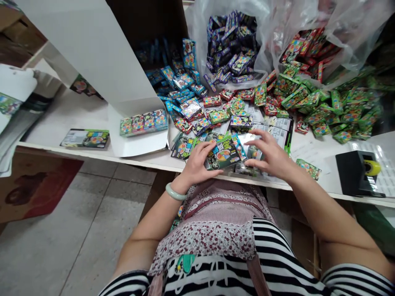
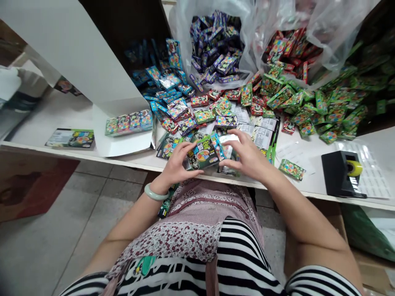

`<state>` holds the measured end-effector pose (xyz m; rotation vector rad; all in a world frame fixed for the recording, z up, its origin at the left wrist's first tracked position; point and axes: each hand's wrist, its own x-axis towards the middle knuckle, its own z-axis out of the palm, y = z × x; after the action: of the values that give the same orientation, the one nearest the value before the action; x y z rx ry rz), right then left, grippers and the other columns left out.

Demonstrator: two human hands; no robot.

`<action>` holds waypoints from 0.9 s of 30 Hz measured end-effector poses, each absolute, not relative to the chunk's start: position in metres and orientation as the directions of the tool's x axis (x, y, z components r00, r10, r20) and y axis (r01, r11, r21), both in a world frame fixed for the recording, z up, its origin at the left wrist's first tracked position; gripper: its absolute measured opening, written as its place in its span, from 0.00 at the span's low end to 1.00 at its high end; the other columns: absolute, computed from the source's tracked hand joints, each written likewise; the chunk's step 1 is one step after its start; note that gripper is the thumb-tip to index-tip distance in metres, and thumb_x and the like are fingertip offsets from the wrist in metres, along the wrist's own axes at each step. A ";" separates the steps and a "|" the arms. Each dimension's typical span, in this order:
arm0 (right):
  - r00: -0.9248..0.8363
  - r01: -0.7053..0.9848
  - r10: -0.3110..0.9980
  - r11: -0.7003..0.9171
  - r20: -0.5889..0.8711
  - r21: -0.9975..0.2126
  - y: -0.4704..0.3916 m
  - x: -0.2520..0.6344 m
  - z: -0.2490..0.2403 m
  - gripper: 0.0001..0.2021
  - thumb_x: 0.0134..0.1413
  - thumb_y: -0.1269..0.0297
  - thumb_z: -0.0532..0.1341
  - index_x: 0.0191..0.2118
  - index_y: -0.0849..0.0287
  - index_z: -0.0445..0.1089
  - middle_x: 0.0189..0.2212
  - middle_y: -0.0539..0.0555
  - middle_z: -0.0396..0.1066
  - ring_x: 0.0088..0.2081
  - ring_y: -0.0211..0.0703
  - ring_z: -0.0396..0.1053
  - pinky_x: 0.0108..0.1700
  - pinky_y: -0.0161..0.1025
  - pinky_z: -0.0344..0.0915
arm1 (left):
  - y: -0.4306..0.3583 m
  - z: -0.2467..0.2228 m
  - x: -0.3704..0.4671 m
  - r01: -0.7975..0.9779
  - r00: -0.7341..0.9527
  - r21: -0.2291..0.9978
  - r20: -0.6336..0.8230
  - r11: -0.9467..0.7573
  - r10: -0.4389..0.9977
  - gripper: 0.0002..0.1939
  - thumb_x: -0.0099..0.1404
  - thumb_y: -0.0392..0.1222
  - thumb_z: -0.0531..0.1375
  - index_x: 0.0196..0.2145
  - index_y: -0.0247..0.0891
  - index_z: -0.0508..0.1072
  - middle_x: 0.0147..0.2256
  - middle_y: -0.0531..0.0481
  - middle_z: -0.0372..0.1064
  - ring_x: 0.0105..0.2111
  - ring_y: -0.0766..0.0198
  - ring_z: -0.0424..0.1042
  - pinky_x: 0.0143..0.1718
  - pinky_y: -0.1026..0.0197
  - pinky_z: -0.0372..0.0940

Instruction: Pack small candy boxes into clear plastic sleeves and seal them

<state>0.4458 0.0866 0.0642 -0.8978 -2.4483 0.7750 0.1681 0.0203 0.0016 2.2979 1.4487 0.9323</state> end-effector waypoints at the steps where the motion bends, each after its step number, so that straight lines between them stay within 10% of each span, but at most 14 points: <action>1: -0.657 0.466 0.731 0.585 0.184 -0.664 0.080 0.445 0.057 0.22 0.58 0.46 0.64 0.54 0.51 0.68 0.62 0.62 0.58 0.65 0.61 0.57 0.63 0.63 0.60 | 0.019 0.001 0.171 0.721 0.275 0.518 0.394 -0.459 0.877 0.47 0.55 0.59 0.69 0.66 0.42 0.57 0.57 0.38 0.62 0.58 0.45 0.65 0.60 0.40 0.63; 9: -0.427 0.259 0.903 0.162 0.038 -0.952 0.059 0.435 0.032 0.18 0.61 0.53 0.60 0.54 0.50 0.64 0.34 0.50 0.68 0.30 0.40 0.69 0.34 0.41 0.71 | 0.012 0.008 0.205 0.547 0.093 0.770 0.334 -0.329 0.938 0.33 0.63 0.57 0.65 0.60 0.43 0.61 0.53 0.40 0.66 0.53 0.51 0.70 0.51 0.46 0.71; 16: -0.122 0.178 0.980 0.180 0.160 -0.967 0.056 0.418 0.004 0.22 0.57 0.53 0.63 0.55 0.50 0.61 0.36 0.50 0.71 0.29 0.39 0.67 0.32 0.39 0.66 | 0.005 -0.011 0.221 0.267 0.038 0.943 0.197 -0.200 0.980 0.35 0.71 0.50 0.56 0.69 0.49 0.43 0.49 0.42 0.71 0.45 0.57 0.76 0.43 0.52 0.75; 21: -0.230 0.267 0.972 0.109 0.046 -0.958 0.043 0.417 0.006 0.12 0.60 0.54 0.59 0.46 0.53 0.68 0.40 0.52 0.74 0.37 0.43 0.72 0.43 0.41 0.71 | 0.004 -0.011 0.204 0.180 0.192 0.974 0.105 -0.140 0.976 0.32 0.65 0.47 0.63 0.64 0.46 0.57 0.46 0.44 0.76 0.40 0.60 0.78 0.37 0.59 0.75; 27: -0.278 0.261 0.960 0.093 0.017 -0.961 0.068 0.414 0.032 0.05 0.57 0.64 0.61 0.31 0.48 0.66 0.33 0.35 0.73 0.44 0.34 0.73 0.52 0.35 0.71 | 0.027 -0.002 0.205 0.280 -0.177 0.954 0.160 -0.106 0.971 0.09 0.60 0.42 0.63 0.39 0.53 0.76 0.46 0.60 0.78 0.48 0.55 0.76 0.42 0.50 0.74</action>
<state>0.4137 0.0682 0.0316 -1.2231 -1.6489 1.2245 0.2051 0.0268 -0.0024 1.4148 1.4976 1.3202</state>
